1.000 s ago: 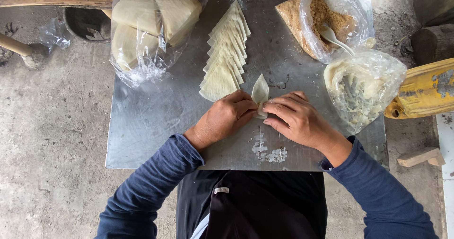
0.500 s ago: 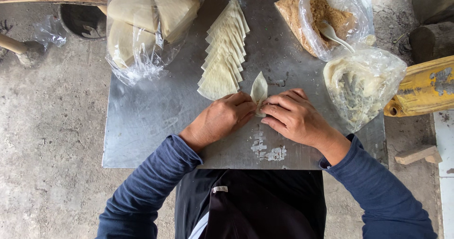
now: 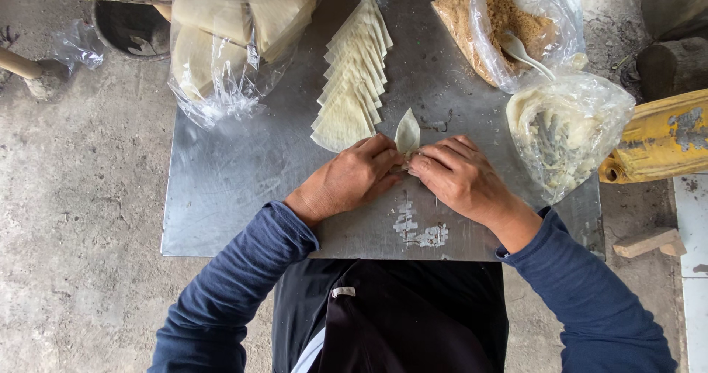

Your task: The person separates thin triangular wrappers and places them in a stack. They then scoop a brown granular filling onto each wrapper and fold it into a sealed triangular packet, repeating the process for multiple units.

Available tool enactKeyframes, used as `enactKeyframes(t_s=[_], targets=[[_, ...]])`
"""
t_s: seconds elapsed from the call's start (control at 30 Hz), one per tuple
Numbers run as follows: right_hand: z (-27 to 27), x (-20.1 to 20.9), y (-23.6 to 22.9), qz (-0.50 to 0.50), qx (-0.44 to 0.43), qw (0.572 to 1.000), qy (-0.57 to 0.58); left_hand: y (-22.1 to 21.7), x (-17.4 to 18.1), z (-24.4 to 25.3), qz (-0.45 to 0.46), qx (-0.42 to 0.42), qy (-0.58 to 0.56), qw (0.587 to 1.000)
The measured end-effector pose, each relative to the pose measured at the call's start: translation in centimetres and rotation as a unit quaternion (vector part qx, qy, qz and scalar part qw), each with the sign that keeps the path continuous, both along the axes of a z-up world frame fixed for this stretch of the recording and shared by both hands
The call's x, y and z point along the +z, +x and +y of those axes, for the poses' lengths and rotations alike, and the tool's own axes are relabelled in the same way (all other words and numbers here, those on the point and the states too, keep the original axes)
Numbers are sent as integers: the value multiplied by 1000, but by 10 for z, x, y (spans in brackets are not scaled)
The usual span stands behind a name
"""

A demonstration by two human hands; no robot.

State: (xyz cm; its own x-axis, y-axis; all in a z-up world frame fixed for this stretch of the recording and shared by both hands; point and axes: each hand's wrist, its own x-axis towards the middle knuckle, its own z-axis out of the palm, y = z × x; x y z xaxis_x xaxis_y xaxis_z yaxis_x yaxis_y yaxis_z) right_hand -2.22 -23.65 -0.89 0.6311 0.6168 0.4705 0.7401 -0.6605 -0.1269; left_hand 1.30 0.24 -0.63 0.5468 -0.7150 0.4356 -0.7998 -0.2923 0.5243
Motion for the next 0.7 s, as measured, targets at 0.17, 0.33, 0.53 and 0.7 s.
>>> enactKeyframes(t_s=[0.17,0.33,0.53,0.7], targets=[[2,2,-1,26,14,999,30,-3,-10,-7,-21,39,3,999],[1,-8,-1,43,-23,998,49,-1,-9,-3,70,-8,-28,997],[8,-11,0,75,-63,989,114,-7,-12,-10,-97,85,23,991],[12,-13,3,129,-101,972,169,-6,-15,-17,-53,115,74,989]])
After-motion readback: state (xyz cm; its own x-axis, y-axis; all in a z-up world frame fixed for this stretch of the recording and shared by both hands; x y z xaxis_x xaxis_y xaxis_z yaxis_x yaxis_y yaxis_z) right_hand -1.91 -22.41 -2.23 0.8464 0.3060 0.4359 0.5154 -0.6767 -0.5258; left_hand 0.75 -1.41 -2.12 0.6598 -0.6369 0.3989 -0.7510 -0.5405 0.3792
